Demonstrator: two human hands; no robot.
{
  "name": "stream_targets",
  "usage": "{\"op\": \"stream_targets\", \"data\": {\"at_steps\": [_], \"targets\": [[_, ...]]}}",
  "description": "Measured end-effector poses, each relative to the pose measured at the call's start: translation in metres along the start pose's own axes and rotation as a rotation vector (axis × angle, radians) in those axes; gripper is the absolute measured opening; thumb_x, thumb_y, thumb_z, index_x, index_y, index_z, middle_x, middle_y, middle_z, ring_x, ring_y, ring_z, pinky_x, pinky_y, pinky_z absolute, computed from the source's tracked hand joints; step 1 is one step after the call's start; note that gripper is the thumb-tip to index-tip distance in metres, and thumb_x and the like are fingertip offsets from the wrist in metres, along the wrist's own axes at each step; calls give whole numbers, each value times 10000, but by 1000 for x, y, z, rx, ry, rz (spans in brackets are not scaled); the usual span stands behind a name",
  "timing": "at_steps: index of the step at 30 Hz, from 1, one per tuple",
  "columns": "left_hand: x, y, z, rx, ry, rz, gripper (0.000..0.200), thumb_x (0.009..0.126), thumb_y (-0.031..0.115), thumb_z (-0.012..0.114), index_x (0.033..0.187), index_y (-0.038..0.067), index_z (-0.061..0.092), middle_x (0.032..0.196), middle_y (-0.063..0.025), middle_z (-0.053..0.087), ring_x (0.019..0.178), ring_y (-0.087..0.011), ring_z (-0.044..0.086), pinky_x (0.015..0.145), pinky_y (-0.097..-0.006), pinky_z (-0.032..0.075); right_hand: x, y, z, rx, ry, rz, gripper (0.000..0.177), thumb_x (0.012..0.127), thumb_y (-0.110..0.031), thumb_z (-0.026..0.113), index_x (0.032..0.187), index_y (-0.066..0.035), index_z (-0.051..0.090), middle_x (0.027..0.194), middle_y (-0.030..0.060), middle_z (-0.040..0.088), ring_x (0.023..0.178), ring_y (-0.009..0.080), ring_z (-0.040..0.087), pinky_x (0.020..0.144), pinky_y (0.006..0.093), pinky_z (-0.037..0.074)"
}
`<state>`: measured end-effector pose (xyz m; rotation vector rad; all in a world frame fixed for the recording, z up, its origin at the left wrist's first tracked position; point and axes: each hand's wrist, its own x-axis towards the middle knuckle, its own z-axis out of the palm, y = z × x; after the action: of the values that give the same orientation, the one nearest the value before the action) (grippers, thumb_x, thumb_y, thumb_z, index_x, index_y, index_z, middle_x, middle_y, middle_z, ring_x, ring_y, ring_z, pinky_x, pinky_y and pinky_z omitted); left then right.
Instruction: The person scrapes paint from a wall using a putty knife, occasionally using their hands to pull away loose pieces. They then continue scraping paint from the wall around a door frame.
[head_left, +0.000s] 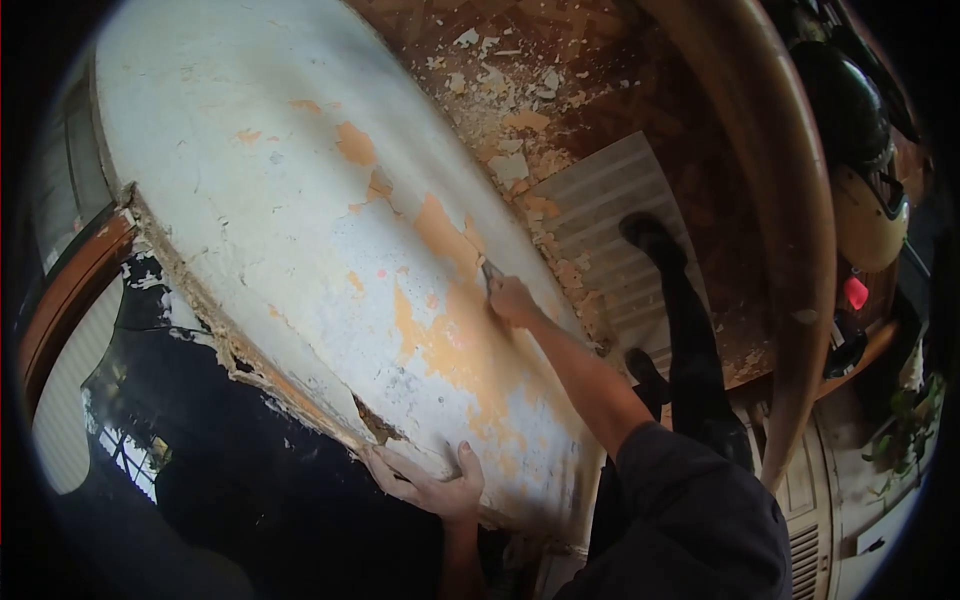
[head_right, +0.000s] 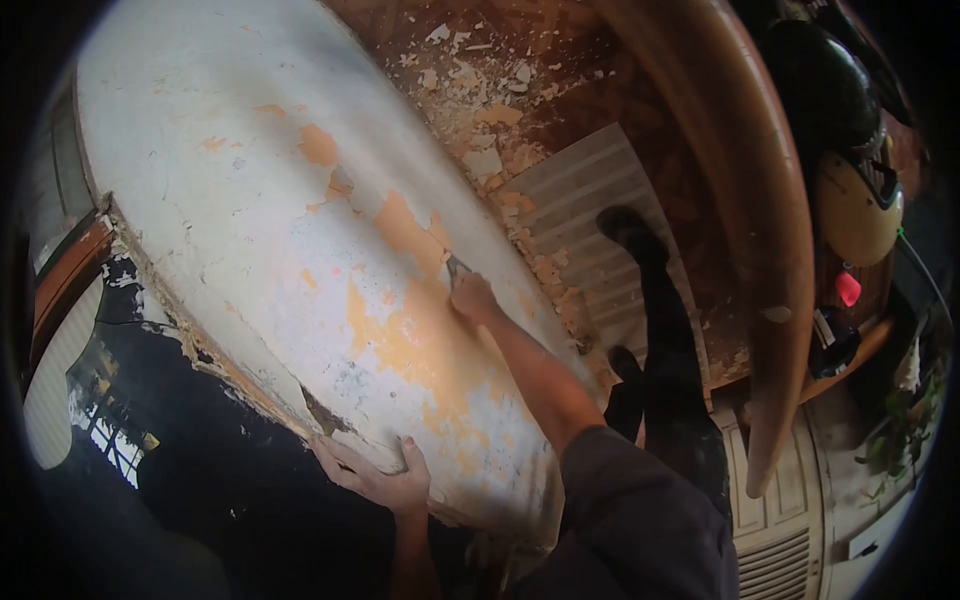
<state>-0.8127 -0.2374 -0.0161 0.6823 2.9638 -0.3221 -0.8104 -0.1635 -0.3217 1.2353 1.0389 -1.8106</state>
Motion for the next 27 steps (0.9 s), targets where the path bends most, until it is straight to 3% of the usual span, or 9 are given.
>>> {"op": "stream_targets", "data": {"at_steps": [6,11,14,16,18,21,23,25,27], "targets": [[0,-4,3,16,28,11,951,767,424,638,1428,-124,228,1403,-314,260,1326,-444,267,1073,-556,260,67,6,-13,126,37,28,356,992,-289,419,1269,-123,569,696,128,599,431,199,492,427,382,428],[1,-5,2,28,42,52,931,780,415,633,1430,-117,234,1406,-314,265,1318,-445,282,1069,-567,273,24,27,-11,177,-71,13,301,1000,-307,387,986,-62,562,545,98,514,357,200,437,383,372,387],[1,-1,1,51,29,13,914,790,411,629,1428,-115,240,1404,-309,269,1323,-443,281,1074,-562,274,-58,21,-15,12,-171,-61,401,1001,-338,350,1307,-154,532,582,76,526,374,145,434,388,338,387],[0,-1,2,47,30,7,899,802,411,622,1426,-116,246,1400,-304,277,1326,-443,279,1083,-554,273,-122,-18,-27,-104,-242,-84,450,988,-273,371,1421,-158,414,1157,205,626,729,296,645,658,388,524],[-1,-4,2,58,13,1,919,793,425,621,1424,-124,238,1409,-311,264,1332,-444,269,1087,-545,255,-104,8,-3,-213,-75,-364,434,991,-262,366,1403,-141,429,1230,214,587,970,376,617,845,430,490],[-1,-5,3,62,10,5,943,786,444,620,1423,-131,229,1418,-316,251,1339,-445,257,1091,-537,241,-57,-20,0,-180,-51,-335,431,991,-247,364,1407,-145,416,1232,209,579,1138,431,511,987,463,396],[-3,-5,2,55,6,11,947,787,449,621,1424,-130,227,1418,-314,252,1340,-445,256,1090,-537,244,-24,-49,-5,-278,-24,-275,422,985,-255,385,1390,-156,448,1024,223,656,910,393,637,817,448,507],[-4,-6,2,68,-1,5,951,781,444,628,1430,-121,224,1422,-305,247,1345,-443,249,1091,-541,246,-8,-74,-20,-91,-69,-223,403,986,-270,400,1358,-152,500,596,102,551,411,191,501,411,335,430],[-4,-5,3,43,0,-20,950,774,436,631,1432,-118,225,1424,-302,245,1347,-442,247,1091,-543,246,21,-79,-21,-15,-85,-174,366,990,-278,401,1301,-143,538,559,82,508,395,171,462,397,329,402]]}}
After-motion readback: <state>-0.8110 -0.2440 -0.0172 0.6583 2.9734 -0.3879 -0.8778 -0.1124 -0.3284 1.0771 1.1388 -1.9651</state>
